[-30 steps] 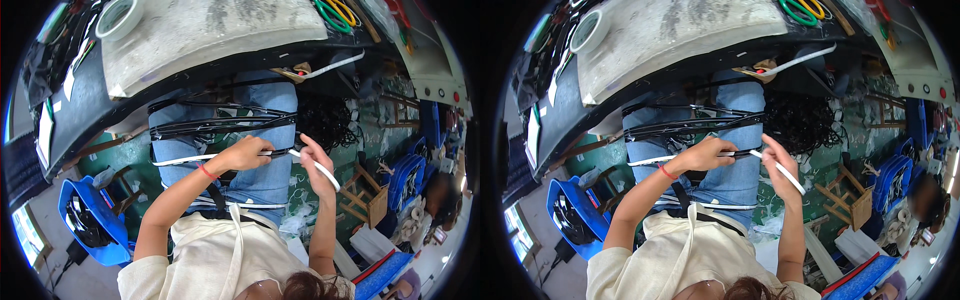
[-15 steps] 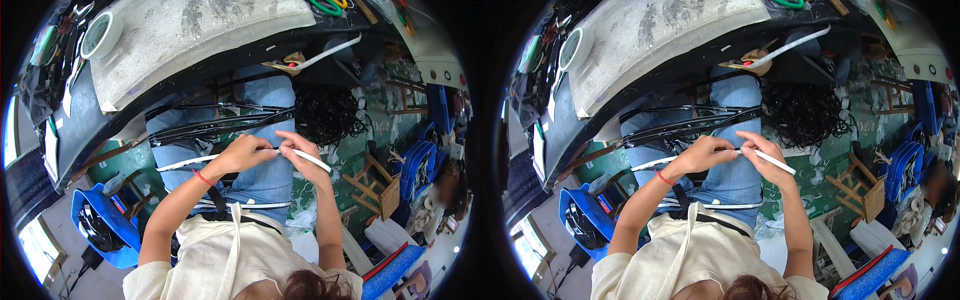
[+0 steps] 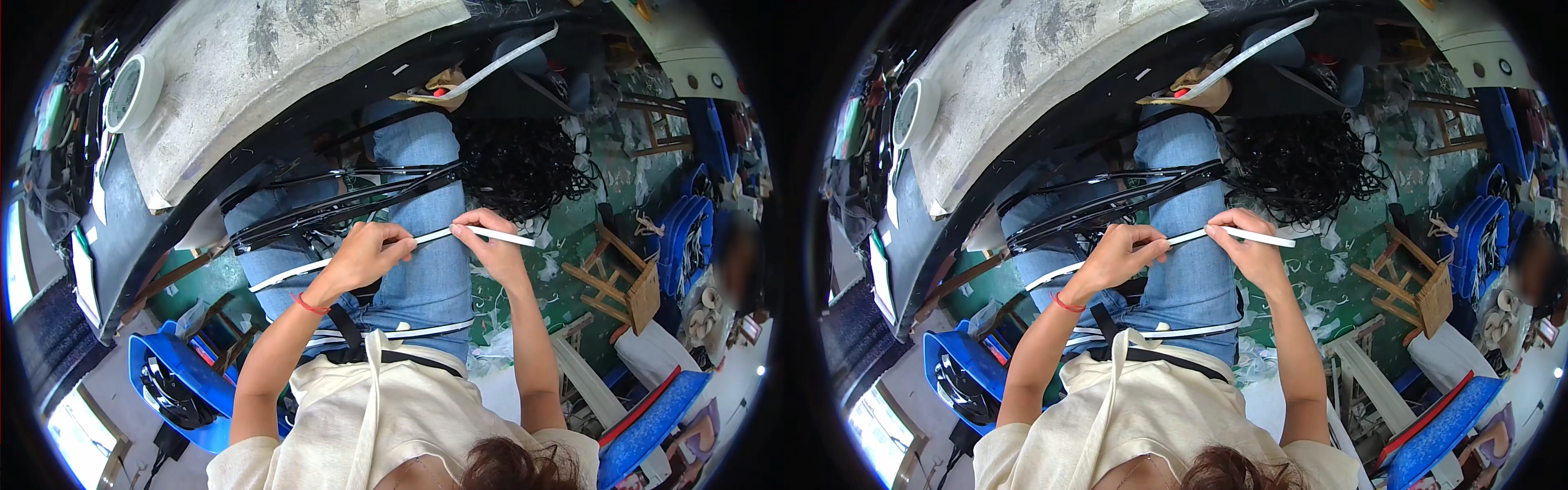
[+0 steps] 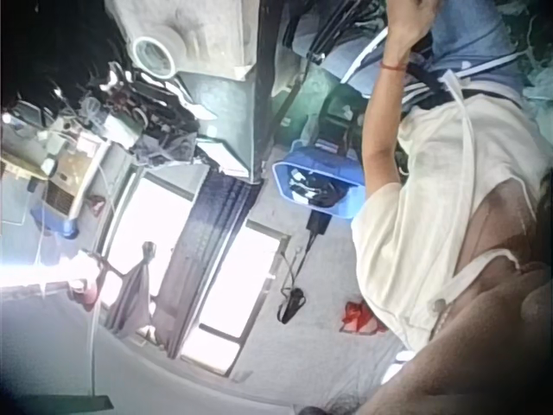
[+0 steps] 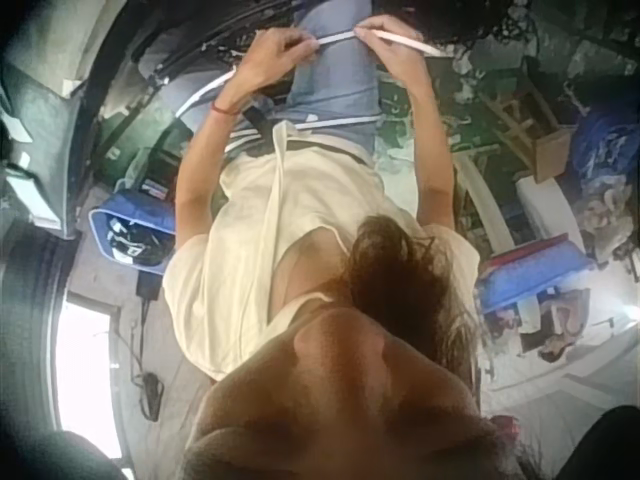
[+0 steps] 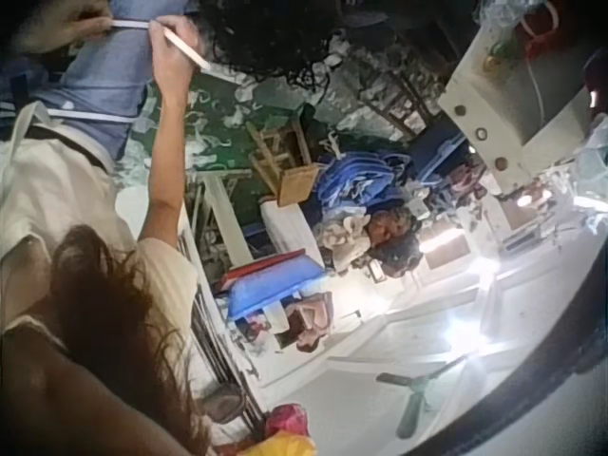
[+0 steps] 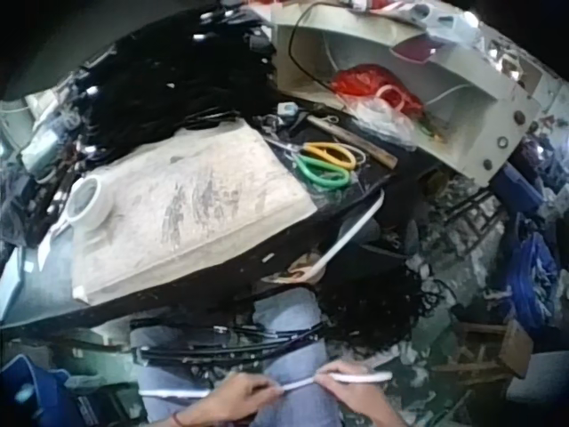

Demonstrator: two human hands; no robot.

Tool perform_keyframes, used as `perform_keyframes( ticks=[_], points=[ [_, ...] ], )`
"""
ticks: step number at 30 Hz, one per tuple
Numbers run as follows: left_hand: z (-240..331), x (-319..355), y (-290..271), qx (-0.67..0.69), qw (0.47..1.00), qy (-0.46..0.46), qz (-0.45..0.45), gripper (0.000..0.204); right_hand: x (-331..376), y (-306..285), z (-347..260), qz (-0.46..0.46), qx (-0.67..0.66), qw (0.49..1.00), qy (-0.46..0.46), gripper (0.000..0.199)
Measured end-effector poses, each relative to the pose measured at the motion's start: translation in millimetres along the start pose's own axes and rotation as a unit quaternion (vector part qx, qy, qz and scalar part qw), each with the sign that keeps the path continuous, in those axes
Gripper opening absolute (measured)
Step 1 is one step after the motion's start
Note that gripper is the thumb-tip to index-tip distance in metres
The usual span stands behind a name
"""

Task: Bundling black shoe straps by wrapping them around the lap and securing them with adhesive tape.

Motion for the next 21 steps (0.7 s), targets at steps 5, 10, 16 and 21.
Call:
perform_keyframes(
  ticks=[5, 10, 16, 21],
  points=[
    [14, -6, 2, -0.044, 0.998, 0.044, 0.026, 0.025, 2, -1, -23, 0.017, 0.163, 0.983, -0.087, 0.011],
    [13, -4, -14, -0.064, 0.997, 0.044, 0.017, 0.023, -6, -1, 22, -0.082, -0.055, 0.995, 0.004, 0.022],
    [-19, 27, -55, -0.026, 0.999, -0.025, 0.019, 0.02, -6, 9, 39, -0.132, -0.142, 0.979, 0.062, 0.025],
    [-51, 65, -98, -0.007, 0.997, -0.061, 0.05, 0.017, -5, 15, 48, -0.161, -0.181, 0.967, 0.082, 0.025]
  ],
)
Point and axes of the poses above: each hand's wrist, its own x-axis away from the middle knuckle, its own y-axis out of the palm, z = x × y, the point moved 10 cm from there along -x, towards the middle knuckle, and after that the axes turned 5 degrees about x, right-handed, at the moved point
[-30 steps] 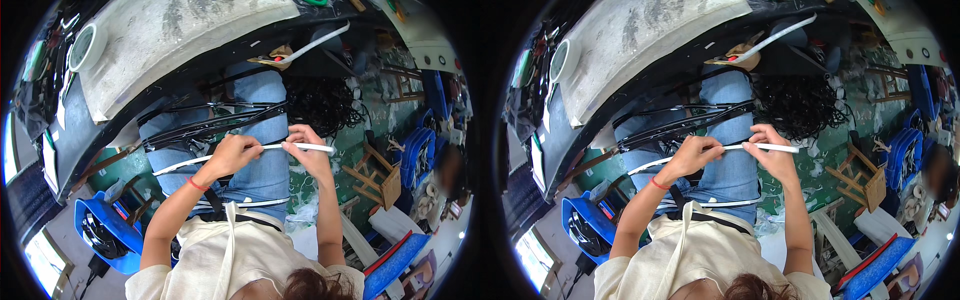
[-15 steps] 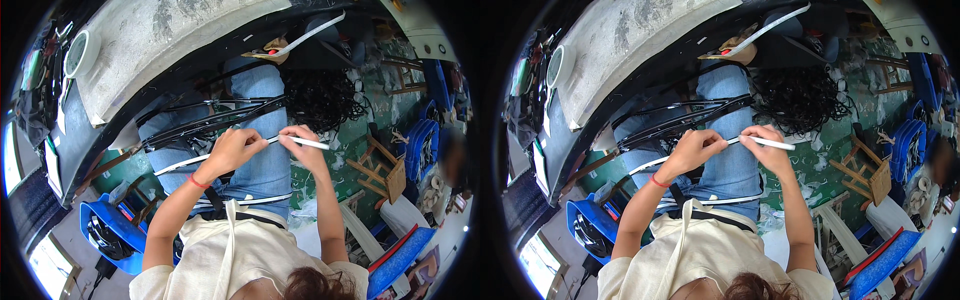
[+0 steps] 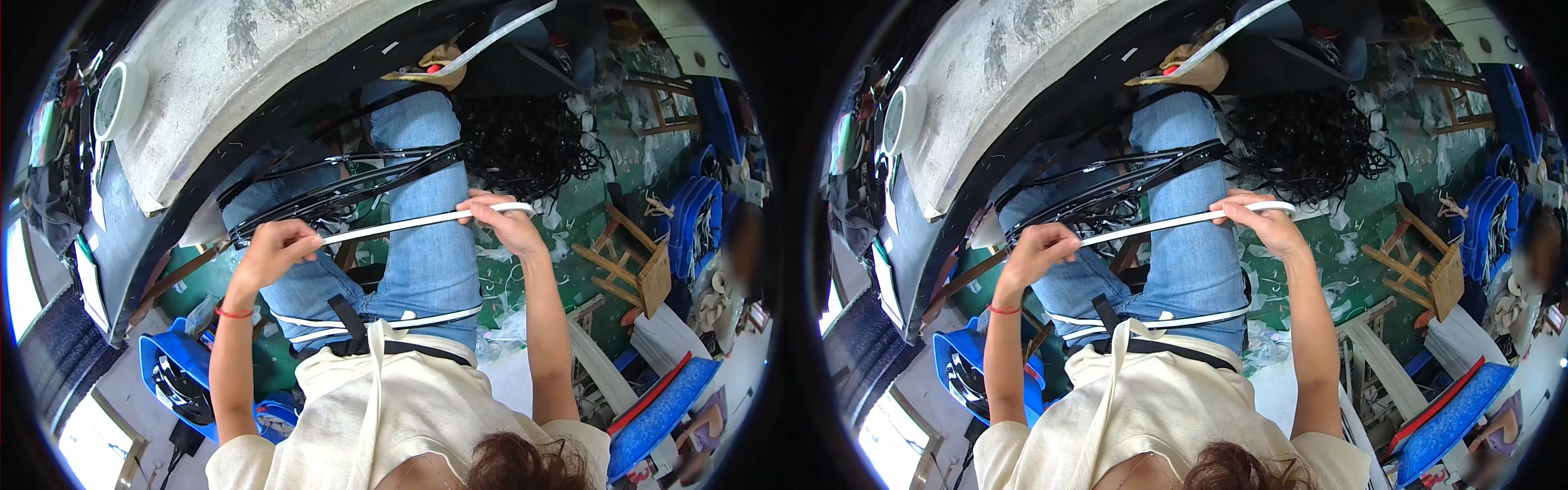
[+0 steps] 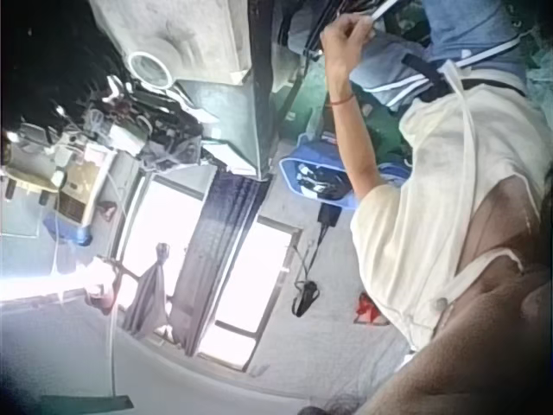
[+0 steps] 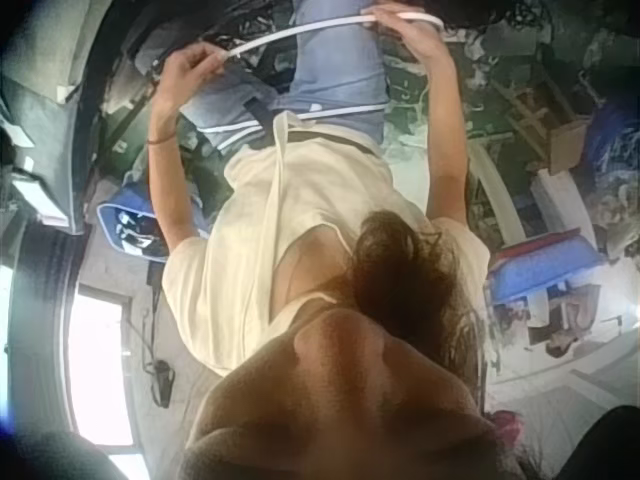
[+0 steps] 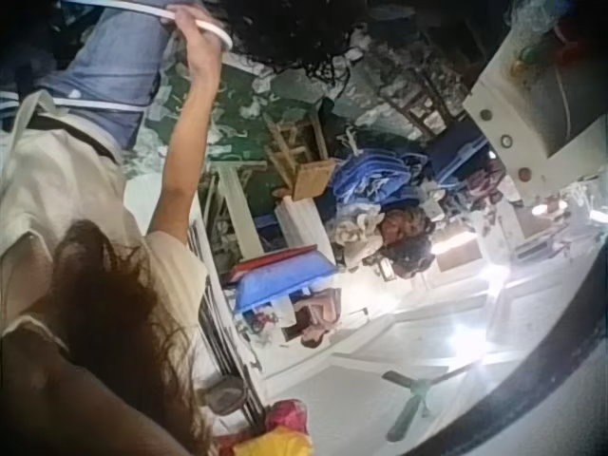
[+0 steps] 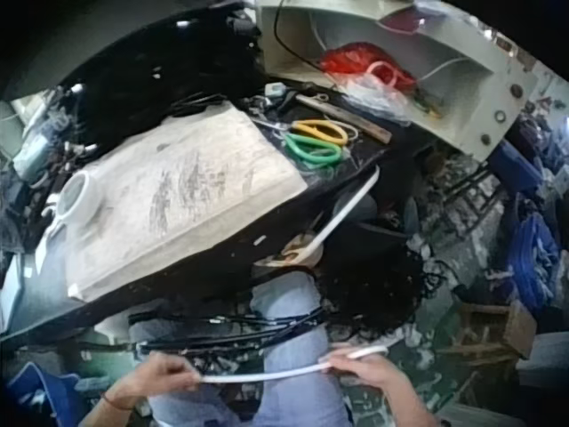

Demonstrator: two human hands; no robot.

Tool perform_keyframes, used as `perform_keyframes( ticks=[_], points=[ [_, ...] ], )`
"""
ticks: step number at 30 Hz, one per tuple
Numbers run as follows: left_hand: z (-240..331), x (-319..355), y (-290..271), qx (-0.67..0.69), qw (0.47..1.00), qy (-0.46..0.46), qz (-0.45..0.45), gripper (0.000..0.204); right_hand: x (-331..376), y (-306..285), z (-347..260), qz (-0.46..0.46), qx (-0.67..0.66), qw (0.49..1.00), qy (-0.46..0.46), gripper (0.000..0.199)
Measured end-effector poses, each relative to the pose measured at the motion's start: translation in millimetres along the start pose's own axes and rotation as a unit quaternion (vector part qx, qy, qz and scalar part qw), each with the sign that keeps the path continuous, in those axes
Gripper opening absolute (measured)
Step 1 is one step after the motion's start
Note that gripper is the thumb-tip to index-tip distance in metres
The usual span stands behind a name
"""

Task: Bundling black shoe straps by wrapping them around the lap and securing them with adhesive tape.

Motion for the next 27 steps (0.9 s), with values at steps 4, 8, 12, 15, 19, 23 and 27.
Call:
perform_keyframes(
  ticks=[4, 8, 12, 15, 19, 23, 27],
  points=[
    [-42, 40, -56, -0.024, 0.996, -0.031, 0.086, 0.018, 0, -1, 5, 0.001, -0.039, 0.999, -0.02, 0.025],
    [-87, 84, -120, -0.097, 0.977, -0.03, 0.187, 0.021, -3, -2, -3, -0.013, 0.044, 0.998, -0.042, 0.025],
    [-151, 146, -204, -0.195, 0.915, -0.118, 0.333, 0.025, -2, -1, -12, -0.007, 0.036, 0.999, -0.038, 0.024],
    [-204, 186, -247, -0.282, 0.864, -0.173, 0.38, 0.024, -6, 9, -22, -0.024, 0.103, 0.993, -0.046, 0.024],
    [-176, 161, -215, -0.498, 0.776, -0.134, 0.362, 0.024, -5, 6, -22, -0.006, 0.09, 0.995, -0.044, 0.026],
    [30, 82, -30, -0.401, 0.848, 0.196, 0.286, 0.023, 1, 3, -22, 0.022, 0.081, 0.995, -0.046, 0.026],
    [96, 22, 53, -0.244, 0.903, 0.296, 0.192, 0.021, 2, -4, -16, 0.027, 0.086, 0.995, -0.036, 0.027]
  ],
)
Point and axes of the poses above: each hand's wrist, its own x-axis away from the middle knuckle, its own y-axis out of the palm, z = x × y, the point moved 10 cm from there along -x, towards the middle knuckle, and after that the axes turned 5 degrees about x, right-handed, at the moved point
